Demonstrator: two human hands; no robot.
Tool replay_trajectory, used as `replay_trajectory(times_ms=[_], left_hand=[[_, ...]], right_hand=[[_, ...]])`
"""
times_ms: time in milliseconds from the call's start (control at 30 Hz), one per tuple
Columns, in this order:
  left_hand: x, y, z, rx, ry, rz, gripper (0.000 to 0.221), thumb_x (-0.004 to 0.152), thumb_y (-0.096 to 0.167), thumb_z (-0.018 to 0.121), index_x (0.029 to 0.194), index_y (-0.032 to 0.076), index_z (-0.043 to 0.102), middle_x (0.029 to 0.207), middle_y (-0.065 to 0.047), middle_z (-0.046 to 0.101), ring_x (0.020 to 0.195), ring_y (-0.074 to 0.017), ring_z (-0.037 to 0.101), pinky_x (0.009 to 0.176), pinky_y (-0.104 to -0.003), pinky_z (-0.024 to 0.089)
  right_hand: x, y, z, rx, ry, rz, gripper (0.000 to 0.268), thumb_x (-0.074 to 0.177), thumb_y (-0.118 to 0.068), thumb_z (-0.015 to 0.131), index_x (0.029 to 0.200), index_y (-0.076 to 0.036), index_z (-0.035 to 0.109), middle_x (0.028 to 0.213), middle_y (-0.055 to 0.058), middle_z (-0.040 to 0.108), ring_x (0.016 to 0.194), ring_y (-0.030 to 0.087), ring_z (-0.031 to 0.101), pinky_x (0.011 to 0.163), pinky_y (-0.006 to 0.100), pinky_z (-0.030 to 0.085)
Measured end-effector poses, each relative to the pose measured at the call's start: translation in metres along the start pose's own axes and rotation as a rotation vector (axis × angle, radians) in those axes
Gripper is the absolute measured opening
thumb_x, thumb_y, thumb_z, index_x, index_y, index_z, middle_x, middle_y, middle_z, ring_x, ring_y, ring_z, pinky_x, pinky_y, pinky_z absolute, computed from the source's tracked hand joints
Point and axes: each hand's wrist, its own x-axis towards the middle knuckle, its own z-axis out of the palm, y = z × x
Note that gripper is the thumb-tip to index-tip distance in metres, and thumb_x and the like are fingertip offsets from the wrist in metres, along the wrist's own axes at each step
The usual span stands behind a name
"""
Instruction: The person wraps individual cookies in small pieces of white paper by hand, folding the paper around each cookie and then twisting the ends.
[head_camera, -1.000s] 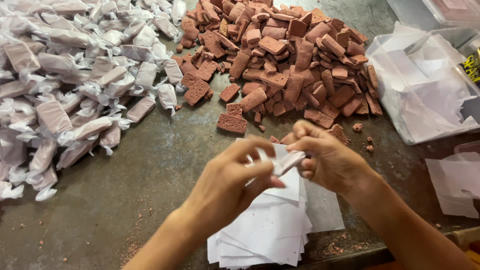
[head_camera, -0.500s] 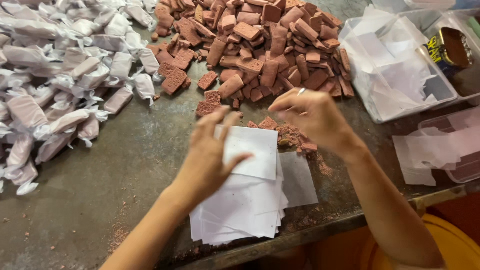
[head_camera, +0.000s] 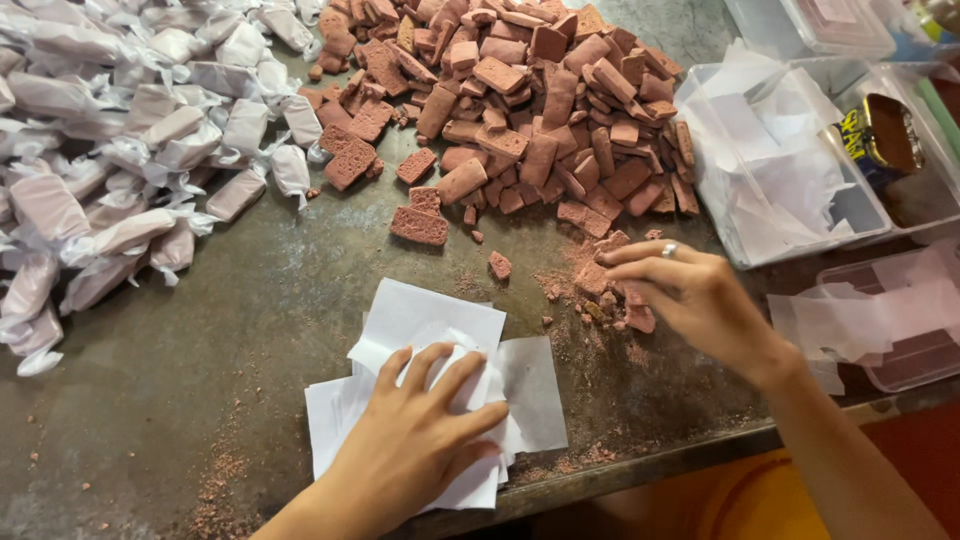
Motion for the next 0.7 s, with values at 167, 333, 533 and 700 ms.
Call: replay_trajectory(times_ms=[167, 333, 533, 700], left_hand=[[0.005, -0.005, -0.014, 0.067, 0.045, -0.001, 0.043, 0.095, 0.039, 0.065, 0.137, 0.028, 0.059, 0.131, -0.012, 0.057, 0.109, -0.0331, 0.056, 0.086, -0.048, 0.045], [0.009, -0.017, -0.039, -0.025, 0.051, -0.036, 0.065, 0.095, 0.058, 0.06, 0.145, 0.017, 0.055, 0.139, -0.012, 0.058, 0.112, -0.0309, 0.06, 0.091, -0.046, 0.048], [0.011, -0.058, -0.058, 0.045, 0.019, -0.199, 0.041, 0.095, 0.044, 0.063, 0.127, 0.018, 0.066, 0.129, -0.007, 0.067, 0.109, -0.029, 0.066, 0.086, -0.045, 0.053], [0.035, -0.049, -0.048, 0.215, -0.196, -0.181, 0.047, 0.095, 0.047, 0.061, 0.13, 0.016, 0.063, 0.134, -0.011, 0.065, 0.112, -0.0329, 0.065, 0.094, -0.05, 0.053]], right_hand=[[0.047, -0.016, 0.057, -0.021, -0.019, -0.209, 0.034, 0.091, 0.002, 0.07, 0.125, -0.001, 0.067, 0.134, 0.019, 0.065, 0.126, 0.031, 0.063, 0.112, 0.041, 0.051], [0.03, 0.0, 0.071, -0.329, -0.211, -0.349, 0.049, 0.099, -0.005, 0.048, 0.148, -0.006, 0.051, 0.161, 0.009, 0.043, 0.149, 0.03, 0.038, 0.122, 0.046, 0.029], [-0.019, 0.002, 0.013, -0.217, -0.065, -0.122, 0.044, 0.082, 0.018, 0.053, 0.11, -0.009, 0.075, 0.131, 0.008, 0.071, 0.138, 0.032, 0.053, 0.123, 0.052, 0.033], [0.025, 0.025, 0.024, -0.156, 0.168, 0.014, 0.031, 0.094, 0.007, 0.064, 0.125, 0.005, 0.066, 0.129, 0.024, 0.065, 0.114, 0.033, 0.068, 0.104, 0.037, 0.056]])
